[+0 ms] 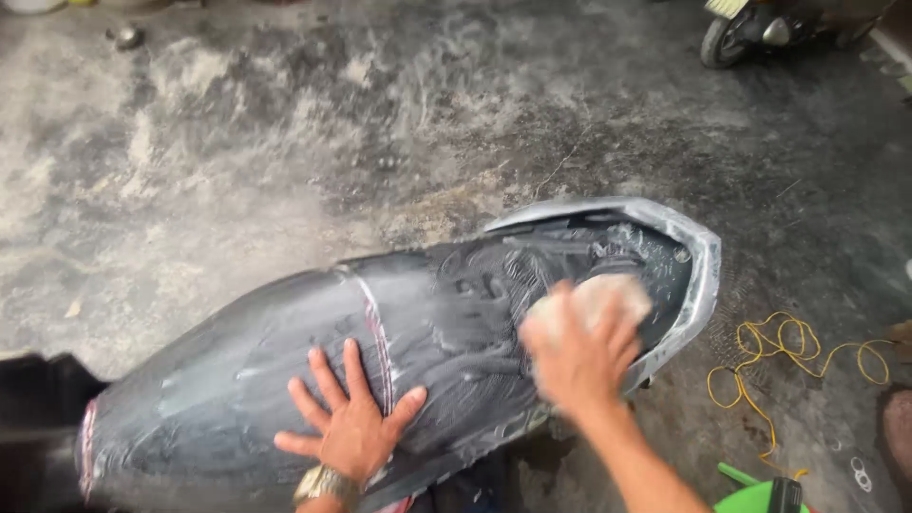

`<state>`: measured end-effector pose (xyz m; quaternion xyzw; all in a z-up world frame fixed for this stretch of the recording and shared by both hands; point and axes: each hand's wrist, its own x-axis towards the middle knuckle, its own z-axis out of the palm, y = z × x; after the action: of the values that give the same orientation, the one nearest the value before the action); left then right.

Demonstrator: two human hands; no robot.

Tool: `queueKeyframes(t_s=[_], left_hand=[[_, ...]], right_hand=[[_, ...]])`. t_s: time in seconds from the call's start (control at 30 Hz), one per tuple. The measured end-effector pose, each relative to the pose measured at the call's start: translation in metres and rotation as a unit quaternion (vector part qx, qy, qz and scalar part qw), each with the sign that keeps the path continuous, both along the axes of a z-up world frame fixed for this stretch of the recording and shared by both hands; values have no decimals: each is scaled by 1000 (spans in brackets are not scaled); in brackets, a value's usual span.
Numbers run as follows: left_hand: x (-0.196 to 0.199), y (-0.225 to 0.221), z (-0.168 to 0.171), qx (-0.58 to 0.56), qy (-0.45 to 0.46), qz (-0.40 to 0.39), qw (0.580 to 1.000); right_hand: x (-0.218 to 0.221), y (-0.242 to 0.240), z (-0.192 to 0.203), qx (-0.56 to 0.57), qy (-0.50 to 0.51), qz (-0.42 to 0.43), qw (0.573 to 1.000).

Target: The person scrubs the black seat of a motorcycle with a soapy cloth. They work methodically from the front to the back of the seat, applying pressure to clean the surface.

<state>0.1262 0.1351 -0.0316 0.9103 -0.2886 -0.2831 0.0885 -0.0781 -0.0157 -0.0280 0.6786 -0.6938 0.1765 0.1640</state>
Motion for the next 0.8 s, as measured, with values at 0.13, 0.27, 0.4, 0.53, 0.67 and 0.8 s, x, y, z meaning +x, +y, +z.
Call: queueKeyframes(t_s=[0.13,0.27,0.4,0.53,0.67,0.8], left_hand=[[-2,-3,-26,-103,-186,21,977],[3,-4,-2,-13,-44,6,999],[6,-1,-15,-32,-113,2,993],[3,-1,-7,-14,-50,3,999],[8,0,-4,-13,-34,4,999],[6,-2,9,0,-1,4,1000]], right_hand=[[-8,-4,34,186,12,189,964],[28,-12,78,336,-178,-32,924],[9,-18,81,378,107,242,887],[26,-19,82,331,-87,48,938],[9,-18,61,296,169,327,881],[10,-33,62,277,-23,148,949]])
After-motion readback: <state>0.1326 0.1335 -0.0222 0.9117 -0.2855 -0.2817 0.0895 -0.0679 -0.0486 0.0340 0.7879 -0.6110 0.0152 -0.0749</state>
